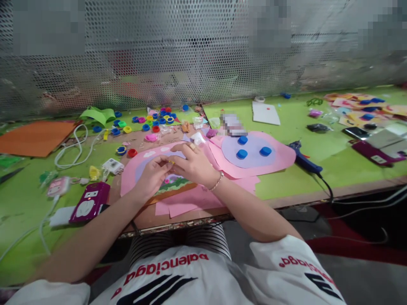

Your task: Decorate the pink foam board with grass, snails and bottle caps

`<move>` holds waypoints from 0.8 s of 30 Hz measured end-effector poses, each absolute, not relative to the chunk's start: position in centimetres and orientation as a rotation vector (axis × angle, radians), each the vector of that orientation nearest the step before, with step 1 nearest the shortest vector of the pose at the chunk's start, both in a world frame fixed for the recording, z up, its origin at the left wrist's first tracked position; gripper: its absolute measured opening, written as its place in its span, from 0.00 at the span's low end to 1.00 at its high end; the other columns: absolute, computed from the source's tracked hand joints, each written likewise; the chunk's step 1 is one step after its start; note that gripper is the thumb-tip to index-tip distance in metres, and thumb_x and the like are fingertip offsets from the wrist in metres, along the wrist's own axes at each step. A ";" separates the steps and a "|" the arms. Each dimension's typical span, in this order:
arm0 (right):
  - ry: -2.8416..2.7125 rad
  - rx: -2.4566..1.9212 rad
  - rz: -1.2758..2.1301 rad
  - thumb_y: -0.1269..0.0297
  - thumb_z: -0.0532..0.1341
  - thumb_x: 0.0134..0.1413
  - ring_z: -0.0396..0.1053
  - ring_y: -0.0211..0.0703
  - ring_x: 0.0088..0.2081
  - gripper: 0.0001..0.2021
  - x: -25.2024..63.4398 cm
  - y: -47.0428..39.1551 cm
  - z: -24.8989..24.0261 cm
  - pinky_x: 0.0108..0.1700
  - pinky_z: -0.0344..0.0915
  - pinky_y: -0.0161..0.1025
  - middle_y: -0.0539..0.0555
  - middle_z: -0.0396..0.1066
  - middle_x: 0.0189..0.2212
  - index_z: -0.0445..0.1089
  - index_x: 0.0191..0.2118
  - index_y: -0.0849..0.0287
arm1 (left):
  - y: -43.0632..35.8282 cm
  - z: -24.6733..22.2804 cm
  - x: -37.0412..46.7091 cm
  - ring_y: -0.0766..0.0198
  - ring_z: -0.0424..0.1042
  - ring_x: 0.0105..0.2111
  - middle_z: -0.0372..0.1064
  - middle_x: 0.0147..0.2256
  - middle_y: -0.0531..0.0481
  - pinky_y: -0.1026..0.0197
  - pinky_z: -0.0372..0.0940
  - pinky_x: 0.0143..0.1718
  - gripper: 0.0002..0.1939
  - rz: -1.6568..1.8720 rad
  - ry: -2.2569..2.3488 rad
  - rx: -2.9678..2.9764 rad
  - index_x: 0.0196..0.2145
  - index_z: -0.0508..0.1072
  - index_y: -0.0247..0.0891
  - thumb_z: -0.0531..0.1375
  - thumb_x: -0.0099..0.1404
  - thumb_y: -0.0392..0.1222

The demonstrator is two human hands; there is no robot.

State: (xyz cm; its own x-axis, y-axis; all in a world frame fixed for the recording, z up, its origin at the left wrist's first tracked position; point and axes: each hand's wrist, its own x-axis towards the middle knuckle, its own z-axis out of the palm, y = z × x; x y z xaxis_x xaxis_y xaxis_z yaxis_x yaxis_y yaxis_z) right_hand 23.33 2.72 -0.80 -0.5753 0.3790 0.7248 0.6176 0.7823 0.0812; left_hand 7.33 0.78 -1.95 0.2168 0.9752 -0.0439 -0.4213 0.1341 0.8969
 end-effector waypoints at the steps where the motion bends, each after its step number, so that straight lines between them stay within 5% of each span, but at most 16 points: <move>1: -2.248 -0.732 -0.422 0.67 0.56 0.58 0.65 0.46 0.42 0.07 23.3 2.7 -0.8 0.43 0.65 0.45 0.58 0.68 0.41 0.69 0.41 0.55 | 0.8 -2.2 7.3 0.68 0.71 0.28 0.71 0.27 0.51 0.64 0.68 0.32 0.14 1.177 0.788 0.915 0.30 0.72 0.33 0.70 0.47 0.41; 24: -2.377 -0.550 -0.257 0.70 0.55 0.56 0.62 0.45 0.39 0.05 23.4 2.7 -0.8 0.40 0.62 0.44 0.57 0.68 0.37 0.67 0.37 0.57 | 0.9 -3.4 7.0 0.69 0.68 0.30 0.69 0.28 0.52 0.65 0.62 0.33 0.10 1.075 0.784 1.023 0.30 0.74 0.34 0.67 0.51 0.41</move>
